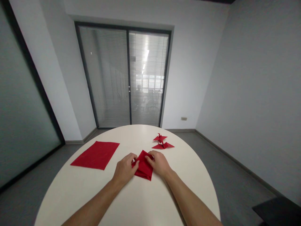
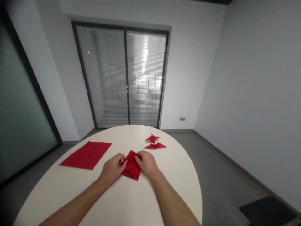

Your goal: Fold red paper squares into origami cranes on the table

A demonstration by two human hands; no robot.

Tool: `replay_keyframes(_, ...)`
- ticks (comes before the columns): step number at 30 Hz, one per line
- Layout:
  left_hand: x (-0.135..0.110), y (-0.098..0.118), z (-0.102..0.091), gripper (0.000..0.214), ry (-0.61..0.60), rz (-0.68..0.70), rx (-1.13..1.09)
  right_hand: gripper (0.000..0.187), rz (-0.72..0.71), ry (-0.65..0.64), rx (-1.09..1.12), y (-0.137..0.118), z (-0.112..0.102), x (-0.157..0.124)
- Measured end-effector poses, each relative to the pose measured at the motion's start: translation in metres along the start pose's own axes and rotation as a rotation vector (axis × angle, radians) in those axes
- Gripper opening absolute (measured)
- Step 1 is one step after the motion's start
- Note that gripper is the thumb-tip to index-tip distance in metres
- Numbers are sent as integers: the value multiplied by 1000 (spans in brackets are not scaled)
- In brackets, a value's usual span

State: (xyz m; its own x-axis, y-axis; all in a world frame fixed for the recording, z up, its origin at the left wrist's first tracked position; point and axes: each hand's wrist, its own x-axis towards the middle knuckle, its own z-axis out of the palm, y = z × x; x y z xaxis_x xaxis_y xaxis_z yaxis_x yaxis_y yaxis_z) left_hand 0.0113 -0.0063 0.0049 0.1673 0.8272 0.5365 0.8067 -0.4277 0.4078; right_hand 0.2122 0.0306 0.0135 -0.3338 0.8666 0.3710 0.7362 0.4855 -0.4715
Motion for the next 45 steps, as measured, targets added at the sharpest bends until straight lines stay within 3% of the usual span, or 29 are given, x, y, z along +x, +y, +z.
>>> replay_keyframes(7, 0, 2, 5, 5, 9, -130, 1, 27, 9, -4, -44, -9, 4, -1)
replay_keyframes(21, 4, -11, 16, 5, 5, -332, -117, 16, 59, -16, -30, -10, 13, 1)
replay_keyframes(26, 4, -7, 14, 10, -6, -309, -136, 16, 72, 11, -39, -9, 14, 2)
replay_keyframes(33, 6, -4, 8, 32, -69, -292, -382, 15, 109, 15, -9, -6, 16, 4)
replay_keyframes(45, 6, -23, 19, 22, -84, -366, -540, 37, 72, -26, 102, -22, 8, -4)
